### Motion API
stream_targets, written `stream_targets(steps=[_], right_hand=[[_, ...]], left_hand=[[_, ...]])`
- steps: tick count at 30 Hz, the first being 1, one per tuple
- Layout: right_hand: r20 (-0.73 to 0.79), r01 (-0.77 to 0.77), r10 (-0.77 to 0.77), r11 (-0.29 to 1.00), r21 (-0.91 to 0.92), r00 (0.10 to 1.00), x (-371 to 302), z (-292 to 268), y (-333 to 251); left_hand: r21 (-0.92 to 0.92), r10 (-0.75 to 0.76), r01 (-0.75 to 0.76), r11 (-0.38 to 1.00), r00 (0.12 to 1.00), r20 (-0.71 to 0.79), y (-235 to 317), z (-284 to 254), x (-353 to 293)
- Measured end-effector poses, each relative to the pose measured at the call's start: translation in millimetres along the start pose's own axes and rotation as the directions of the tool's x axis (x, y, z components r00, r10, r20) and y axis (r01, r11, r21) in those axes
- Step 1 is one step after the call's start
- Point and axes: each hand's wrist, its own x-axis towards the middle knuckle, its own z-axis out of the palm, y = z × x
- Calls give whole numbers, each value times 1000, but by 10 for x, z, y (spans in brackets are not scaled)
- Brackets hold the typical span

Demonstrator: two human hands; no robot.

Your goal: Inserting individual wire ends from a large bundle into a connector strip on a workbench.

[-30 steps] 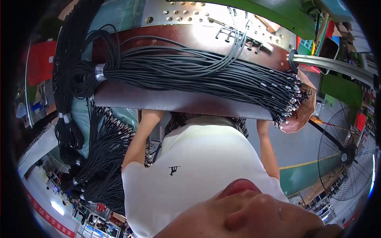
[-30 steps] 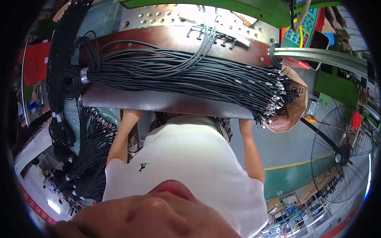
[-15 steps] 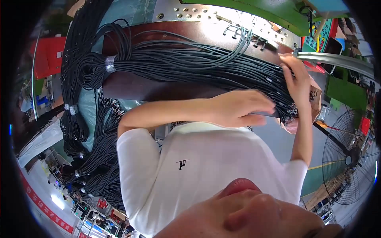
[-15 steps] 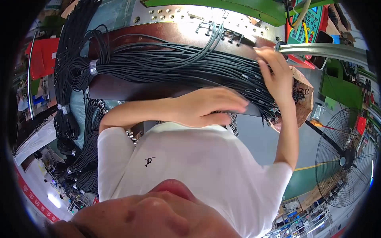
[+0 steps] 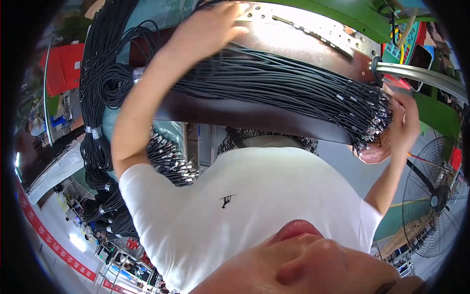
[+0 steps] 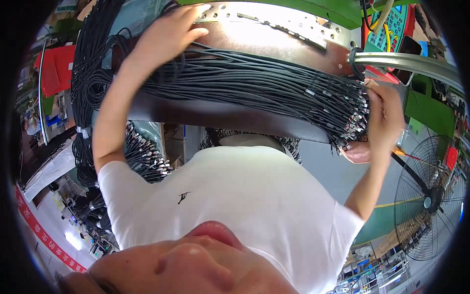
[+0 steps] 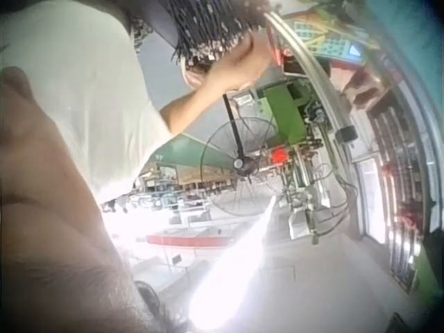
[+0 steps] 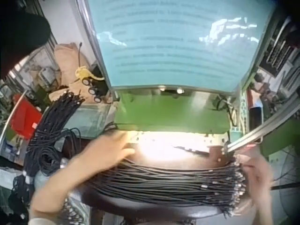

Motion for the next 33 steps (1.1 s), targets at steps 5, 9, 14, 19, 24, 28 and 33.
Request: stream_targets(steps=[5, 9, 14, 19, 24, 28, 33], right_hand=[[53, -112, 206, 711, -694, 977, -533, -930, 502], [179, -15, 57, 974, -227, 982, -177, -168, 191], [161, 460, -432, 851, -254, 887, 565, 1015, 73], [313, 702, -628, 643, -306, 712, 846, 1593, 344], [238, 660, -616, 710, -246, 751, 927, 1512, 253], [192, 682, -656, 682, -263, 730, 973, 1618, 440], [25, 362, -362, 932, 3, 932, 677, 1325, -259]], left_hand=[[189, 239, -267, 945, 958, 157, -213, -46, 45], [251, 76, -188, 950, 915, 396, 13, -100, -10], [355, 190, -275, 894, 948, 257, -27, 78, -107], [272, 139, -220, 937, 947, 288, 102, 28, -104], [163, 248, -254, 953, 967, 55, 134, 104, -57], [299, 325, -335, 893, 942, 84, 131, 251, 83], [14, 42, -48, 999, 961, 273, 320, 19, 253]])
